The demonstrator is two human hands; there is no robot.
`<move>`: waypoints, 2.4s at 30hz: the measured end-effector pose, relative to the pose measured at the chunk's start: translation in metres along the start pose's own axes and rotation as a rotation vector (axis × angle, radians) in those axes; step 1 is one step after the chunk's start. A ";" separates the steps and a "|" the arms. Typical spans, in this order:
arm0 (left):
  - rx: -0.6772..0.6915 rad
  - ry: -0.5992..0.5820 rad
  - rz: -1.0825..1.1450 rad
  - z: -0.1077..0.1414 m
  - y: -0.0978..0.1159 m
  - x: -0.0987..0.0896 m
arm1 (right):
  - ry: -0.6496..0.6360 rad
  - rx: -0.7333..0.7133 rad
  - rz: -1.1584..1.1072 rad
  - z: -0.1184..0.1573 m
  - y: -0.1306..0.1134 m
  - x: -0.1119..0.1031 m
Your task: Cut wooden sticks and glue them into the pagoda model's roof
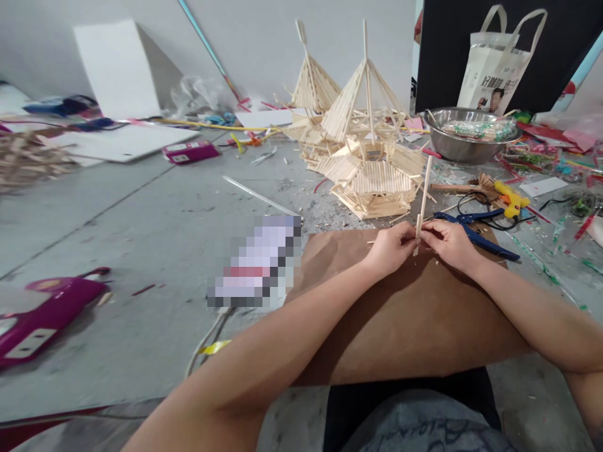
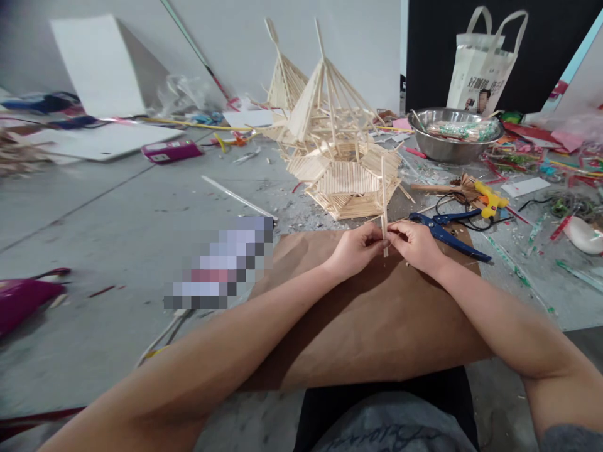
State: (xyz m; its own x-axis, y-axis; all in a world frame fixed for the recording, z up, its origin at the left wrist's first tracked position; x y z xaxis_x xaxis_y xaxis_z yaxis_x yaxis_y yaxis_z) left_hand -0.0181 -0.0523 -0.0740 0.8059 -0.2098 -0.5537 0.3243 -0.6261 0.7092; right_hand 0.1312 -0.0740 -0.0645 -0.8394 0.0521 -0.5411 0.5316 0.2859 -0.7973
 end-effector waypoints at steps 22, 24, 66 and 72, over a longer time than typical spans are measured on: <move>-0.393 -0.025 0.675 -0.005 0.003 0.000 | -0.099 0.550 -0.624 -0.006 0.001 0.000; -0.403 -0.031 0.689 -0.005 0.003 0.000 | -0.104 0.545 -0.624 -0.005 0.001 0.000; -0.309 0.043 0.731 -0.005 0.008 -0.003 | 0.080 -0.269 0.181 0.006 0.001 -0.007; -0.363 0.036 0.828 -0.006 0.014 -0.004 | 0.033 -0.161 0.147 0.008 0.002 -0.003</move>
State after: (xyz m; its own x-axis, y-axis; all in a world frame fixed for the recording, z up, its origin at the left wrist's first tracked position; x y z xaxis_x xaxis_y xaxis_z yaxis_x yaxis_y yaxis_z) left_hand -0.0144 -0.0558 -0.0593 0.8639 -0.4599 0.2053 -0.2353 -0.0082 0.9719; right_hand 0.1353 -0.0808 -0.0669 -0.7588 0.1352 -0.6371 0.6258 0.4223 -0.6558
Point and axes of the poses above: each hand's wrist, its own z-axis away from the middle knuckle, its own x-axis out of the palm, y = z × x, the point moved 1 cm from there along -z, towards the middle knuckle, and after that the axes turned 10 degrees about x, right-handed, at the moved point
